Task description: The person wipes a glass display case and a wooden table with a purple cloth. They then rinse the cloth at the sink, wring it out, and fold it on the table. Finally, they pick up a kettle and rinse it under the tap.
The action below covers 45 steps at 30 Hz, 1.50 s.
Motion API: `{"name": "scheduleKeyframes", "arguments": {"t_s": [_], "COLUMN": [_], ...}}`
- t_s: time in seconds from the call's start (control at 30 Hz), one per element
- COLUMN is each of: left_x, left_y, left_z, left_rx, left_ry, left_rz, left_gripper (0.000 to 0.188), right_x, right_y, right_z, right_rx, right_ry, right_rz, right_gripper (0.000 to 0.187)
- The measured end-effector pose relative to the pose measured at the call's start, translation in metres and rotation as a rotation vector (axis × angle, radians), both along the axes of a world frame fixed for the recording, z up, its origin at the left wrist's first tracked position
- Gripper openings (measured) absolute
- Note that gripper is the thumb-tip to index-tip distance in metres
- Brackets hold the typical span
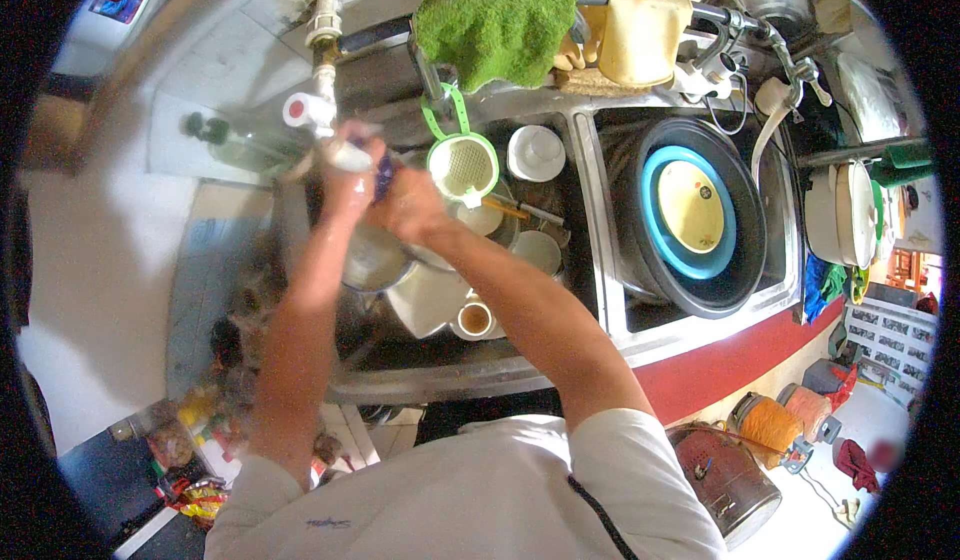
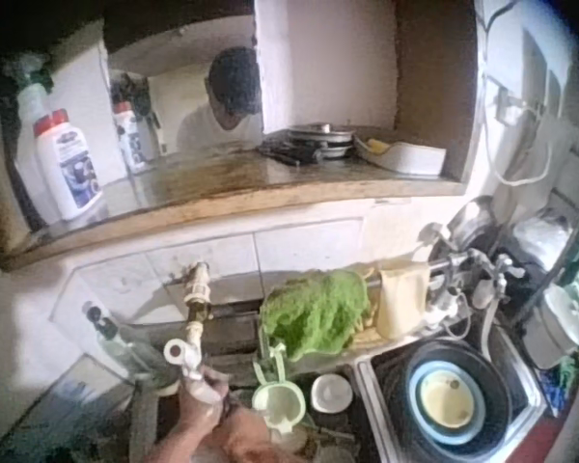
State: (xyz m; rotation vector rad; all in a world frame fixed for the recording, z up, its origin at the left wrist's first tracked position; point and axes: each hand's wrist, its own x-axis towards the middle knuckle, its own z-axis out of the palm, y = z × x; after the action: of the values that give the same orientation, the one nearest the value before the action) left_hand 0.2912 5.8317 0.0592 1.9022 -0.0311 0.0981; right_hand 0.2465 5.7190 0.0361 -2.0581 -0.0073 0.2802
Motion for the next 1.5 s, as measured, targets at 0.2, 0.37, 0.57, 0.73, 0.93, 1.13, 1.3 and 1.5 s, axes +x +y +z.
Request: {"name": "scheduleKeyframes", "arguments": {"t_s": [0.2,0.37,0.57,0.73,0.93,1.13,1.3,1.5], "left_x": [0.010,0.002,-0.023,-0.016,-0.002,-0.001,-0.014,-0.012], "left_y": [-0.011,-0.009,0.028,0.032,0.011,0.002,-0.011,0.033], "left_z": [-0.037,0.002,0.016,-0.006,-0.003,-0.007,0.014,0.020], "left_rx": [0.383,-0.109,-0.577,-0.851,-1.230,-0.558,-0.692,-1.133], "left_ry": [-0.207,0.228,0.461,0.559,0.473,0.253,0.373,0.582], "left_rz": [0.316,0.140,-0.056,-0.076,-0.072,0.219,0.180,-0.244], "left_gripper": [0.036,0.042,0.039,0.034,0.020,0.027,0.033,0.046], "right_x": [-0.005,-0.014,-0.027,-0.036,-0.027,-0.029,-0.044,-0.025], "right_y": [0.016,-0.004,-0.017,-0.028,-0.039,-0.027,-0.003,-0.032], "right_z": [0.001,0.001,-0.016,-0.037,0.003,0.028,-0.024,0.014], "right_rx": [-0.264,0.083,0.960,1.494,1.454,0.937,0.639,1.435], "right_ry": [0.072,0.044,0.338,0.905,0.759,0.038,-0.168,0.689], "right_rz": [-0.041,-0.138,-0.096,0.032,0.139,0.101,-0.112,-0.015], "right_gripper": [0.066,0.082,0.064,0.054,0.068,0.098,0.095,0.063]}}
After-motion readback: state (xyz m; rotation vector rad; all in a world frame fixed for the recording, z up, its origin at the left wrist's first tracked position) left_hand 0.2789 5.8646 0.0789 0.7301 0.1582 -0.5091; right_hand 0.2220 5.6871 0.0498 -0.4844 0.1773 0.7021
